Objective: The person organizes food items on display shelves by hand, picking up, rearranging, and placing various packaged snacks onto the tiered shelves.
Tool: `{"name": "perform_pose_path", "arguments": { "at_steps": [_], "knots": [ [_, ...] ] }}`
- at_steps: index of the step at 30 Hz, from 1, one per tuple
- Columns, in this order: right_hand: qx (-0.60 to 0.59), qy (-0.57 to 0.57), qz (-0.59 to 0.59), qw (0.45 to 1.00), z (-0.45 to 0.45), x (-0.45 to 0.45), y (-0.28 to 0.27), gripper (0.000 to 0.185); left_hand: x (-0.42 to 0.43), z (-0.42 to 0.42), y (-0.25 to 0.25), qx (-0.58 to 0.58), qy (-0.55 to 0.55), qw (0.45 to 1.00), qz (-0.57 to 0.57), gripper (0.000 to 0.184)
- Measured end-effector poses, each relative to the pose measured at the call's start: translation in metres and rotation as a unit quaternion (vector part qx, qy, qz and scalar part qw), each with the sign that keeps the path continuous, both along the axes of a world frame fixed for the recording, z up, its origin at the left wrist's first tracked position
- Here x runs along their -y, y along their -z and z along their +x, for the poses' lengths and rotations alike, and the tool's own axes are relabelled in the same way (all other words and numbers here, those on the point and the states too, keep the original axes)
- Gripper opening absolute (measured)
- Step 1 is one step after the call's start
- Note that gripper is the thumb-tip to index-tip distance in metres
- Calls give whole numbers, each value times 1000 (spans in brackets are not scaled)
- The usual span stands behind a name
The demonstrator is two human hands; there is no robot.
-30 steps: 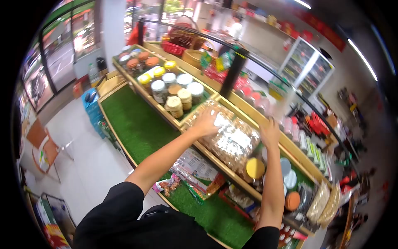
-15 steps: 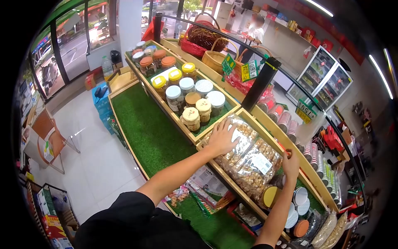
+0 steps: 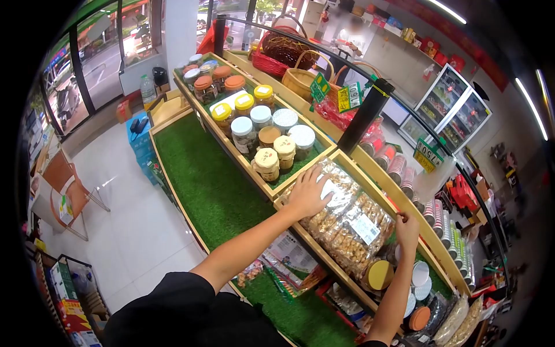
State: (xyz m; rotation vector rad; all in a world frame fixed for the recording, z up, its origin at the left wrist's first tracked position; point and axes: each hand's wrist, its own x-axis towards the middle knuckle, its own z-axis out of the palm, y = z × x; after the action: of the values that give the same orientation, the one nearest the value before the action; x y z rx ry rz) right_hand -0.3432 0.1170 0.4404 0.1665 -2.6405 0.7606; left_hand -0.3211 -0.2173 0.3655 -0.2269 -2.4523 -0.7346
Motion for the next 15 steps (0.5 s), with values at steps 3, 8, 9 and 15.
{"name": "perform_pose_path", "arguments": {
  "at_steps": [3, 8, 9, 15],
  "knots": [
    [-4, -3, 6, 1000, -4, -5, 4, 24, -1, -1, 0, -5, 2, 1000, 6, 58],
    [0, -20, -5, 1000, -1, -6, 2, 24, -1, 0, -3, -6, -4, 1000, -3, 59],
    [4, -19, -6, 1000, -1, -6, 4, 24, -1, 0, -2, -3, -3, 1000, -4, 59],
    [20, -29, -4, 999, 4, -1, -4, 26, -1, 1, -6, 5, 1, 1000, 10, 57]
  ]
}}
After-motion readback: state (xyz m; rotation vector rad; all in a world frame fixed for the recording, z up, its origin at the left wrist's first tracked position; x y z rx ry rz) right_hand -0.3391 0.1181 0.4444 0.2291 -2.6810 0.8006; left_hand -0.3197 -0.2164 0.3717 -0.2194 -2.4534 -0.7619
